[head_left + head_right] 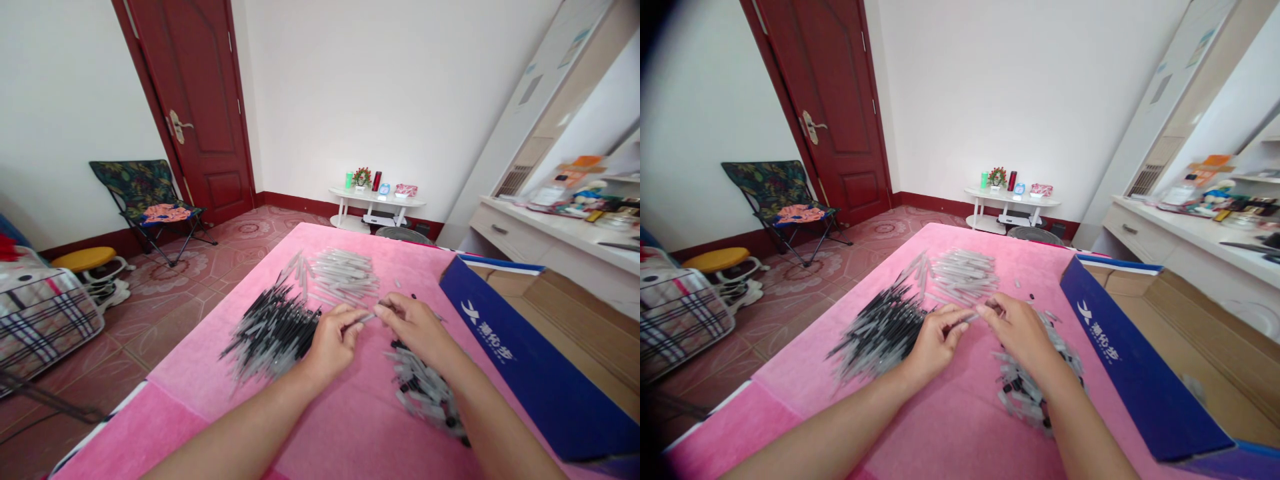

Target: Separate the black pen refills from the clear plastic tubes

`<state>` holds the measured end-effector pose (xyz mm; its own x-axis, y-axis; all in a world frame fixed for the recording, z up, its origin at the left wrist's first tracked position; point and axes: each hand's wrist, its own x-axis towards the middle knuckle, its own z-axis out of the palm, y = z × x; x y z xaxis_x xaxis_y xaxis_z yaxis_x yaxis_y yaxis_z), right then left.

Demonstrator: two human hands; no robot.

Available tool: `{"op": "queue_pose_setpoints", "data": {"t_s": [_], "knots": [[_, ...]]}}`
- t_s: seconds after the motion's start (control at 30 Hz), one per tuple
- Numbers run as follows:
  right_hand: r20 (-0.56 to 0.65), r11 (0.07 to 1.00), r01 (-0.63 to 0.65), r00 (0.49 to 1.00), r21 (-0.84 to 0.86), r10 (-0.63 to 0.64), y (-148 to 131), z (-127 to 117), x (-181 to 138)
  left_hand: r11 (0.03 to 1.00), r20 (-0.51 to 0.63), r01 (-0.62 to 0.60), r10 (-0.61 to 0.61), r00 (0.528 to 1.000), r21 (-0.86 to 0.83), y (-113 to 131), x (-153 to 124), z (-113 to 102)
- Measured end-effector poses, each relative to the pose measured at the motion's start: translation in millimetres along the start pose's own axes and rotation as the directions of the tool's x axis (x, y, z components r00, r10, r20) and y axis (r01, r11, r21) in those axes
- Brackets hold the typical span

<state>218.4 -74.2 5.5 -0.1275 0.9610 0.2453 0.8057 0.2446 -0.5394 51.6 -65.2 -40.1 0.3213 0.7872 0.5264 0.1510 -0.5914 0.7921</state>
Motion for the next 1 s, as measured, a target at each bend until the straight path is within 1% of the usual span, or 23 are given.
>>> {"op": "queue_pose_setpoints", "data": {"t_s": [0.07,0.17,0.27,0.33,0.4,0.47,0.57,0.67,0.73,1.0], "knots": [[-0.009,1.000,0.018,1.000,-0.023,-0.018,-2.5,0.3,-0.3,1.000,0.011,-0.008,0.008,1.000,0.008,0.1,-0.5,0.5],[-0.049,0.996,-0.029,0.998,-0.078,0.026,-5.2,2.8,-0.7,0.999,0.030,-0.014,0.013,0.999,0.033,0.9,-1.5,1.4],[-0.057,0.995,-0.098,0.994,0.001,0.097,2.1,4.7,0.4,1.000,0.022,-0.009,0.009,1.000,0.006,2.1,-1.6,1.9],[-0.079,0.991,-0.132,0.988,0.019,0.133,15.4,3.6,2.4,0.998,-0.011,0.021,-0.022,1.000,-0.055,1.5,-0.8,2.0],[-0.128,0.982,-0.164,0.980,-0.090,0.152,33.2,1.1,4.8,0.987,-0.049,0.082,-0.089,0.995,-0.138,-1.0,0.3,2.3],[-0.155,0.949,-0.180,0.977,-0.258,0.143,51.2,-1.1,6.6,0.963,-0.066,0.156,-0.174,0.983,-0.220,-4.6,1.3,2.8],[-0.113,0.876,-0.172,0.984,-0.450,0.135,69.9,-0.9,6.8,0.927,-0.064,0.232,-0.261,0.963,-0.295,-8.5,2.0,4.0],[-0.073,0.812,-0.182,0.983,-0.555,0.170,76.0,2.5,5.6,0.913,-0.054,0.259,-0.290,0.956,-0.315,-9.0,1.9,4.7],[-0.065,0.801,-0.183,0.982,-0.570,0.178,76.4,4.8,5.4,0.908,-0.049,0.269,-0.300,0.953,-0.320,-8.9,1.7,4.9],[-0.111,0.844,-0.193,0.981,-0.500,0.159,75.2,3.2,5.1,0.908,-0.042,0.250,-0.280,0.959,-0.336,-12.1,1.3,6.2]]}}
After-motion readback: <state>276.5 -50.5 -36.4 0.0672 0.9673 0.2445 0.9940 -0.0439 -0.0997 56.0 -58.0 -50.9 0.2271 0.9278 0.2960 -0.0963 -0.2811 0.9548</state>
